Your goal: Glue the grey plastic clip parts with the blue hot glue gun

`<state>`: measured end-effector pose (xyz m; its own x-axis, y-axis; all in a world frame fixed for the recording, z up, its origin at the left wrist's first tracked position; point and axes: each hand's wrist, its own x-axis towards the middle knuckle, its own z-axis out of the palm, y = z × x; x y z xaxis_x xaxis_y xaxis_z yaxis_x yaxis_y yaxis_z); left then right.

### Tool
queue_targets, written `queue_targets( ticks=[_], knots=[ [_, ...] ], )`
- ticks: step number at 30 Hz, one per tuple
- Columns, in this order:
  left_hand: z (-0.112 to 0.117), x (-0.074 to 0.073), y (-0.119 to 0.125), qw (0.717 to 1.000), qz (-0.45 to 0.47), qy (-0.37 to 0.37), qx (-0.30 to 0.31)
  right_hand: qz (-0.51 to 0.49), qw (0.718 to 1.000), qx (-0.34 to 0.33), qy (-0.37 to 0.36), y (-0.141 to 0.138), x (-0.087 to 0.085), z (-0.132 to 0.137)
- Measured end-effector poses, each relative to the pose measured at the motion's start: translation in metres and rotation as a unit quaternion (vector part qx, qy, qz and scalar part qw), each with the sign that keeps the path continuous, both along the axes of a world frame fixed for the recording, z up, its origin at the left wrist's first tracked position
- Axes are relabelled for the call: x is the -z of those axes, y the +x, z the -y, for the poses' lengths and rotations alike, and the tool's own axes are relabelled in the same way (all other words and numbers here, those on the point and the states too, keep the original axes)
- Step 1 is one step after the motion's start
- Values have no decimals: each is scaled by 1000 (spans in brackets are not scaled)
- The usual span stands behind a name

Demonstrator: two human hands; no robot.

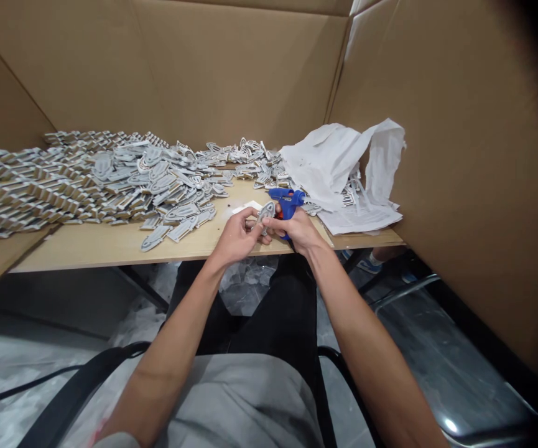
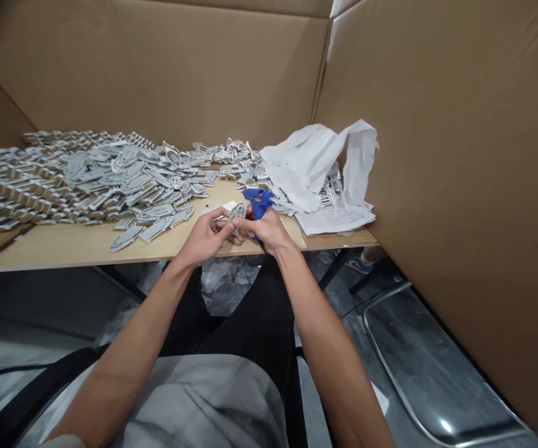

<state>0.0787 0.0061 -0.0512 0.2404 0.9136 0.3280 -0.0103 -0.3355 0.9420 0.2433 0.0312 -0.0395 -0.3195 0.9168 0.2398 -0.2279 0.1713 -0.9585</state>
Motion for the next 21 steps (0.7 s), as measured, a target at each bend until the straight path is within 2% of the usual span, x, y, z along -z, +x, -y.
queue_targets(
  ticks=[3, 9, 15, 21],
  knots=[
    [-2, 1, 0, 1000, 18, -16, -2, -26, 1000, 7, -15, 1, 5, -5],
    [-2, -1, 0, 998, 50, -16, 39, -67, 997, -14, -32, 1, 11, -10],
    [1, -4, 1, 991, 95, -55, 70, -76, 997, -10, -17, 0, 7, -6],
    [5, -11, 2, 988, 109, -89, 70, -66, 998, -16, -16, -1, 3, -1]
  ],
)
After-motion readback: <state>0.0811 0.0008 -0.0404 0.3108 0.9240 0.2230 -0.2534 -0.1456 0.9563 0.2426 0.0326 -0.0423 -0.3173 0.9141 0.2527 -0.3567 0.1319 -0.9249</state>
